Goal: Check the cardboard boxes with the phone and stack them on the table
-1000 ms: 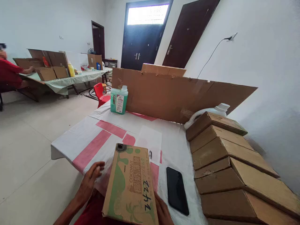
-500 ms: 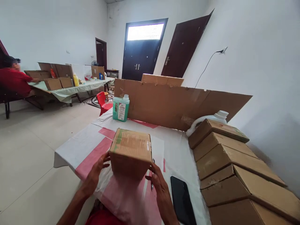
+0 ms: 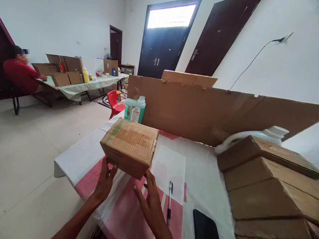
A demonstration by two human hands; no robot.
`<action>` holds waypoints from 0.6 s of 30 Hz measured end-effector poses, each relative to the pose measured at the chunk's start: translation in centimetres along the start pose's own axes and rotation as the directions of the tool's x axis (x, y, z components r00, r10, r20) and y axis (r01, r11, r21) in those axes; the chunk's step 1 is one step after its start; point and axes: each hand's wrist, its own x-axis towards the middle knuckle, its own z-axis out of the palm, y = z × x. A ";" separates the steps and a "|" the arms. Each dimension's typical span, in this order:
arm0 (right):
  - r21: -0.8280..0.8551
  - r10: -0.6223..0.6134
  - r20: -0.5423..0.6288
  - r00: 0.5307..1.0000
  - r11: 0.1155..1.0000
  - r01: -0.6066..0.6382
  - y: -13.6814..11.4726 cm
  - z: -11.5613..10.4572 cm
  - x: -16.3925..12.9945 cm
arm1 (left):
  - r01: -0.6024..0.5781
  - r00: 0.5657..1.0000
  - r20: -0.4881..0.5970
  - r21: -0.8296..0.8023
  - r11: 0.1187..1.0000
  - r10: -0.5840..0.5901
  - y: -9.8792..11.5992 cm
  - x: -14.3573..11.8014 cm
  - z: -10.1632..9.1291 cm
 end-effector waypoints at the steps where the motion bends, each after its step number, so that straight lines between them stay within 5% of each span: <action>1: 0.019 -0.012 0.036 0.999 1.000 0.011 -0.5 0.7 2.4 | -0.055 0.998 -0.028 0.014 0.998 0.055 0.4 2.4 0.0; 5: 0.095 -0.012 0.137 0.990 0.995 -0.001 -0.1 3.3 12.3 | -0.178 0.977 -0.112 0.040 0.983 0.181 -0.1 12.6 0.5; 10: 0.037 0.075 0.159 0.984 0.996 -0.082 5.1 6.1 21.4 | -0.159 0.975 -0.145 0.084 0.984 0.170 -4.0 22.7 2.9; 18: -0.029 0.123 0.177 0.976 0.992 -0.120 9.7 8.3 26.4 | -0.137 0.976 -0.127 0.262 0.955 0.175 -7.3 29.8 4.5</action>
